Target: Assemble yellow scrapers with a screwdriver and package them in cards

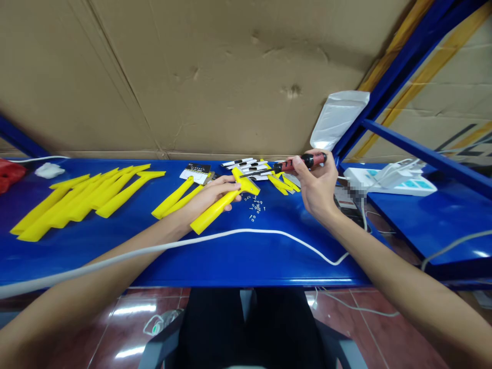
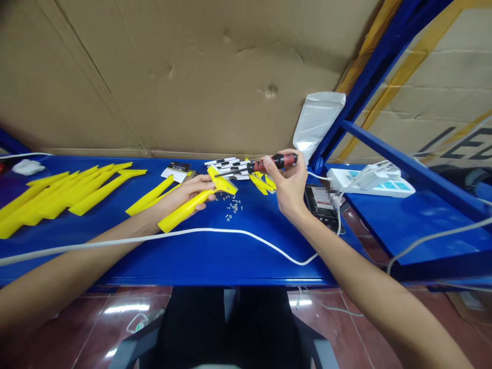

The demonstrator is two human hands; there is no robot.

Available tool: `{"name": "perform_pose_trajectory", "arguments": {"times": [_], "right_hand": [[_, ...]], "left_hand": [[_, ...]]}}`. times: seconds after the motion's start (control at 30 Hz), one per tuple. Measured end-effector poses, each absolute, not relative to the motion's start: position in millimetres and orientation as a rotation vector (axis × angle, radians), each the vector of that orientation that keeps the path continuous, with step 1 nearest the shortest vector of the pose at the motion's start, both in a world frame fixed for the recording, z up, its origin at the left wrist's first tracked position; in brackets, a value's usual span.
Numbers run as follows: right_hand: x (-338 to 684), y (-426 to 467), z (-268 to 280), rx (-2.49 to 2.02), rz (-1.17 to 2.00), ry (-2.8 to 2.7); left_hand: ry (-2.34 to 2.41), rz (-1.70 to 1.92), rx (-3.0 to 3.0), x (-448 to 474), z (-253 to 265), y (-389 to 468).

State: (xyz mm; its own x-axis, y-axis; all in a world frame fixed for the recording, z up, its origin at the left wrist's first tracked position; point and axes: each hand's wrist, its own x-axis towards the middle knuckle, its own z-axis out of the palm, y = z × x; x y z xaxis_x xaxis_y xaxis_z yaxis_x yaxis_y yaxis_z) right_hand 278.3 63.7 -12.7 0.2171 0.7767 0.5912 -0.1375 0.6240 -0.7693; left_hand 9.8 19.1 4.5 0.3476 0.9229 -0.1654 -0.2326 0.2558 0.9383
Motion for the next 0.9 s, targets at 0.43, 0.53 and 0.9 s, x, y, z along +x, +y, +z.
{"name": "perform_pose_trajectory", "arguments": {"times": [0.43, 0.53, 0.9], "right_hand": [[283.2, 70.3, -18.1, -0.714, 0.555, -1.246], [279.1, 60.9, -10.5, -0.661, 0.541, -1.266], [272.7, 34.9, 8.2, -0.546, 0.355, -1.462]], "left_hand": [[0.855, 0.947, 0.961, 7.0, -1.4, 23.9], [0.871, 0.95, 0.955, 8.0, -0.2, 23.3], [0.934, 0.942, 0.982, 11.8, 3.4, 18.9]]}}
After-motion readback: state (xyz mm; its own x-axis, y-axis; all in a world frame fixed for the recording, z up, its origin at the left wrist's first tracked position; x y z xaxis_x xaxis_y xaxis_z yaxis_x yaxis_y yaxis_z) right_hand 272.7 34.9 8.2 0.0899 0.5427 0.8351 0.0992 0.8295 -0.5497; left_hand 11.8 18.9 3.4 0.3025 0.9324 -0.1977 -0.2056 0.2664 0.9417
